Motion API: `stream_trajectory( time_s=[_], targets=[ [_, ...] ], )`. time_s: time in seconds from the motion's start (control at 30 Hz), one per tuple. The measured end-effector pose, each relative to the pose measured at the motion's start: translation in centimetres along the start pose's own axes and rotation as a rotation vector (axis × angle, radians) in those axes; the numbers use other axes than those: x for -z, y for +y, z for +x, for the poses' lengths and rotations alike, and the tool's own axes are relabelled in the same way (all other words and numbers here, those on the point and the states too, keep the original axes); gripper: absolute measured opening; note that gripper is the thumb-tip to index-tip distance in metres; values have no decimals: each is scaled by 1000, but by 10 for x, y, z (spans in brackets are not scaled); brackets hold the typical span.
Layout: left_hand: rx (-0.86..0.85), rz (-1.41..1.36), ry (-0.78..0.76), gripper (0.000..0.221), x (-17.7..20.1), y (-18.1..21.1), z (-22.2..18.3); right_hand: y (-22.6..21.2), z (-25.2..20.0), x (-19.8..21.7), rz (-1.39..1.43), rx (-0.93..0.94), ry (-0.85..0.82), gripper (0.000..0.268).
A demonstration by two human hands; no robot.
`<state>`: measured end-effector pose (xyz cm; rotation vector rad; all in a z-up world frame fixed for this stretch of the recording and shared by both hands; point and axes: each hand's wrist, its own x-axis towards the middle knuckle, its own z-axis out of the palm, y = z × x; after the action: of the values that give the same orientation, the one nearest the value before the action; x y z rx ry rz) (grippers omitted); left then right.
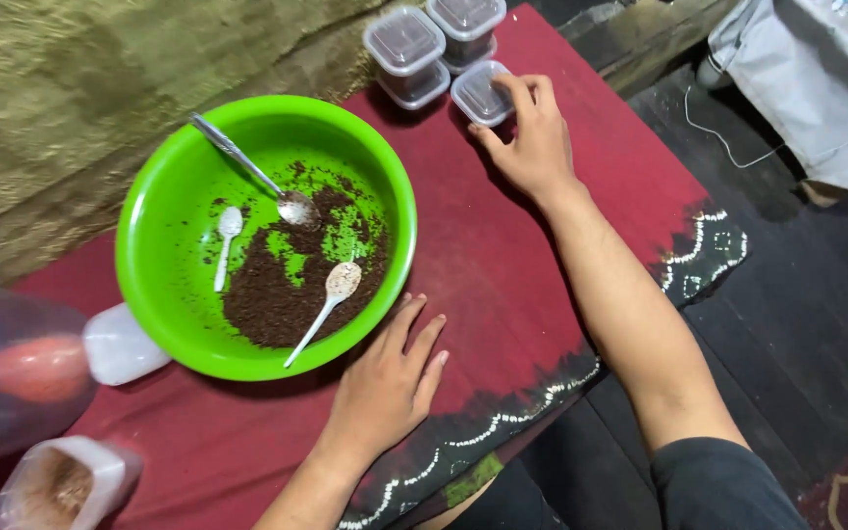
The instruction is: Filling small plastic containers with dark granular material using a spoon and then closing them with lids.
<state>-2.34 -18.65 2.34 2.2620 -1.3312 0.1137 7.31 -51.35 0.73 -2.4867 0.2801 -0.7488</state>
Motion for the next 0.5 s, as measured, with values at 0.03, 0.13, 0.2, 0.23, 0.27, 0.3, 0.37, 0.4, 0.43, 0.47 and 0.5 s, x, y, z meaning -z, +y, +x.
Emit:
stream_trajectory(
  time_s=[0.03, 0.13, 0.2, 0.23, 0.27, 0.3, 0.37, 0.4, 0.43, 0.47, 0.5],
  targets=[
    [4, -7, -7, 38, -1, 0, 1, -1, 1, 0, -2, -7, -8, 56],
    [1, -7, -15, 37, -2, -1, 1, -4, 1, 1, -33, 5, -20, 56],
    [5, -3, -27, 38, -4, -2, 0, -6, 2, 1, -64, 26, -22, 65],
    [6, -5, -30, 38, -5, -2, 0, -6, 3, 1, -65, 23, -24, 65],
    [7, -3, -36, 38, -5, -3, 0, -7, 2, 1, -80, 68, 10, 67],
    [8, -1, -42, 39, -5, -2, -1, -8, 1, 2, -94, 113, 44, 69],
    [9, -1, -42, 39, -5, -2, -1, -11, 0, 3, -81, 125, 61, 67],
    [12, 1, -41, 39, -4, -2, -1, -12, 0, 4, -68, 140, 76, 65],
    [11, -1, -43, 39, -4, -2, 0, -12, 0, 4, -69, 138, 77, 65],
    [9, -4, -45, 38, -4, -2, 0, -12, 0, 4, -49, 167, 92, 62],
    [8, -7, -47, 38, -4, -2, 0, -12, -1, 4, -28, 197, 107, 60]
  ],
)
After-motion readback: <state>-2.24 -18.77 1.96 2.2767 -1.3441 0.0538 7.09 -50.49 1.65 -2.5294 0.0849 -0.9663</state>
